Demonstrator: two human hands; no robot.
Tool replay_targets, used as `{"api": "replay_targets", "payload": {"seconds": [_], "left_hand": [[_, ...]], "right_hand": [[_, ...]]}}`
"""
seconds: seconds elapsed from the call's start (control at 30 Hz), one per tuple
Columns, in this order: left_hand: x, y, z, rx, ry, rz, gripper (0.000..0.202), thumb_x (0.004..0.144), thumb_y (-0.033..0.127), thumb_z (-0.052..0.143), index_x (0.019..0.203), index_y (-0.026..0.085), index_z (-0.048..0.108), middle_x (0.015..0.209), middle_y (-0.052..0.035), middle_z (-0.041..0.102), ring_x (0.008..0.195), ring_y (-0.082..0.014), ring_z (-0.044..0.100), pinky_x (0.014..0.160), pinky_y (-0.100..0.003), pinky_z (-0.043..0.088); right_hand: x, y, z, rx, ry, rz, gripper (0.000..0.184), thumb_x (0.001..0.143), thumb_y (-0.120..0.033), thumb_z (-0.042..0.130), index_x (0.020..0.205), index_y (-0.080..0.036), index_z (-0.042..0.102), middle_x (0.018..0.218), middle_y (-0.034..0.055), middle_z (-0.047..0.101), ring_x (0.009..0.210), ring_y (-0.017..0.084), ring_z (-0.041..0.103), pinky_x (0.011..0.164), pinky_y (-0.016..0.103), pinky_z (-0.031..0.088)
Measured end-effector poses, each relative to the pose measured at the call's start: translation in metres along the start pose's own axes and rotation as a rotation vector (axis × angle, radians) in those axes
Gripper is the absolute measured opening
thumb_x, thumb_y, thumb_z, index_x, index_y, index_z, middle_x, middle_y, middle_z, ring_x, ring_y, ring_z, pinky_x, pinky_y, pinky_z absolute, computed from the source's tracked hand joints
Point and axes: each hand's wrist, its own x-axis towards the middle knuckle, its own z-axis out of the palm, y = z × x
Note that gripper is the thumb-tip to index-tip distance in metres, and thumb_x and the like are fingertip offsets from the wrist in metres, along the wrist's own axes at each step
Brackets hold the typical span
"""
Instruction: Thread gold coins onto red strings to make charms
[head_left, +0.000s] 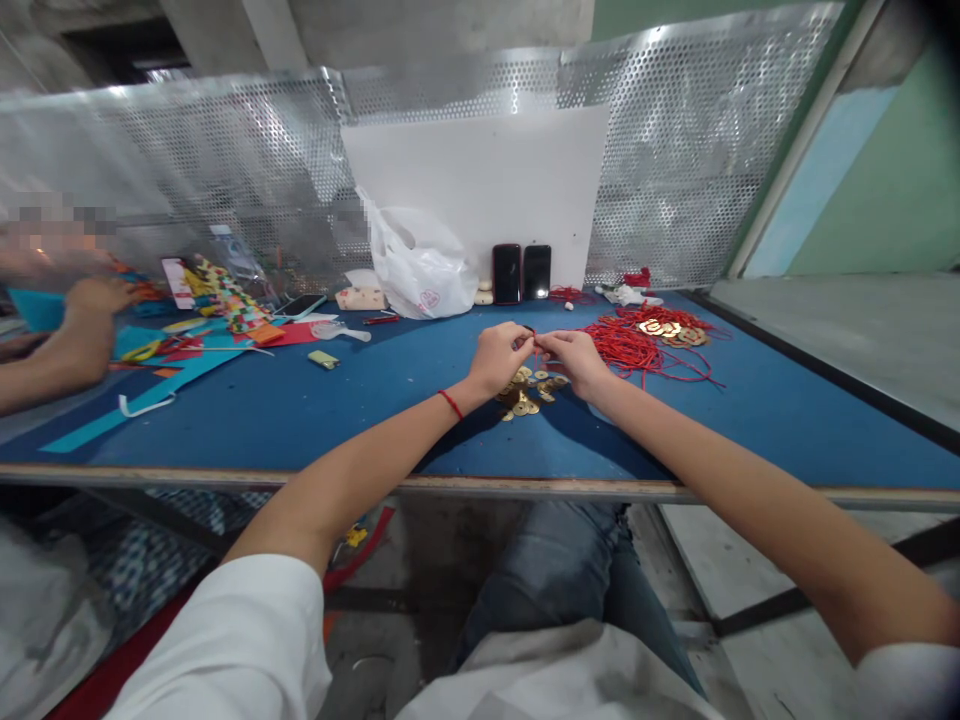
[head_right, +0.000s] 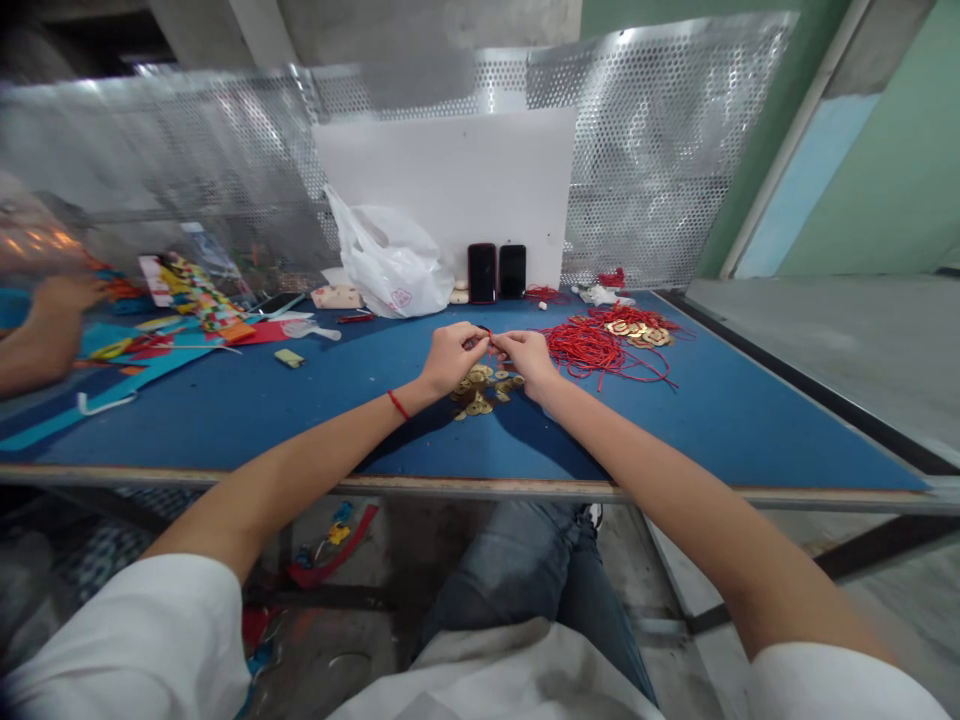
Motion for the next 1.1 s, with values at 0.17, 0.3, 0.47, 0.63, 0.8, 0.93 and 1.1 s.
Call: {"api": "replay_targets", "payload": {"seconds": [0.17, 0.3, 0.47, 0.63, 0.8, 0.93, 1.1], "left_hand": [[-0.001, 0.002, 0.000, 0.060, -0.006, 0.024, 0.017, 0.086, 0.023, 0.055, 0.083, 0.015, 0.071, 0.079, -0.0051, 0.067, 0.072, -0.0152, 0.056, 0.071, -0.027, 0.039], [-0.002, 0.002, 0.000, 0.154, -0.026, 0.055, 0.018, 0.087, 0.024, 0.055, 0.084, 0.015, 0.071, 0.078, -0.0053, 0.067, 0.072, -0.0159, 0.057, 0.069, -0.028, 0.039], [-0.003, 0.003, -0.004, 0.283, -0.056, 0.082, 0.024, 0.090, 0.028, 0.050, 0.085, 0.016, 0.071, 0.080, -0.0065, 0.066, 0.074, -0.0172, 0.059, 0.067, -0.029, 0.039], [-0.003, 0.007, -0.008, 0.438, -0.128, 0.136, 0.032, 0.094, 0.029, 0.041, 0.090, 0.015, 0.069, 0.084, -0.0091, 0.066, 0.076, -0.0189, 0.060, 0.066, -0.030, 0.038], [-0.003, 0.011, -0.010, 0.548, -0.208, 0.131, 0.034, 0.095, 0.027, 0.037, 0.096, 0.011, 0.067, 0.094, -0.0140, 0.065, 0.079, -0.0218, 0.062, 0.065, -0.032, 0.040], [-0.003, 0.015, -0.012, 0.581, -0.256, 0.143, 0.034, 0.095, 0.025, 0.035, 0.100, 0.009, 0.065, 0.097, -0.0162, 0.063, 0.077, -0.0220, 0.063, 0.065, -0.032, 0.042], [-0.006, 0.018, -0.011, 0.559, -0.229, 0.179, 0.033, 0.093, 0.022, 0.037, 0.103, 0.008, 0.065, 0.098, -0.0164, 0.064, 0.075, -0.0215, 0.063, 0.064, -0.031, 0.043]], "right_hand": [[0.003, 0.002, 0.001, -0.093, 0.064, -0.117, 0.011, 0.069, -0.024, 0.066, 0.064, -0.015, 0.063, 0.058, -0.0010, 0.059, 0.054, 0.008, 0.051, 0.052, 0.020, 0.045], [0.007, 0.004, 0.000, -0.106, 0.061, -0.121, 0.015, 0.072, -0.026, 0.063, 0.063, -0.015, 0.060, 0.057, -0.0011, 0.057, 0.053, 0.009, 0.052, 0.051, 0.021, 0.045], [0.011, 0.007, -0.003, -0.153, -0.029, -0.178, 0.015, 0.071, -0.029, 0.064, 0.065, -0.016, 0.060, 0.059, -0.0006, 0.058, 0.055, 0.010, 0.053, 0.052, 0.021, 0.047], [0.015, 0.010, -0.006, -0.238, -0.080, -0.266, 0.018, 0.071, -0.032, 0.065, 0.066, -0.016, 0.060, 0.060, -0.0002, 0.058, 0.055, 0.011, 0.055, 0.053, 0.023, 0.049], [0.015, 0.010, -0.007, -0.306, -0.103, -0.313, 0.020, 0.072, -0.035, 0.063, 0.067, -0.016, 0.062, 0.062, 0.0017, 0.061, 0.055, 0.012, 0.057, 0.053, 0.024, 0.050], [0.015, 0.008, -0.008, -0.315, -0.087, -0.326, 0.021, 0.072, -0.036, 0.063, 0.066, -0.016, 0.063, 0.063, 0.0027, 0.062, 0.057, 0.012, 0.058, 0.054, 0.025, 0.051], [0.014, 0.006, -0.008, -0.267, -0.050, -0.311, 0.020, 0.070, -0.035, 0.064, 0.064, -0.016, 0.062, 0.061, 0.0014, 0.061, 0.054, 0.012, 0.057, 0.053, 0.025, 0.050]]}}
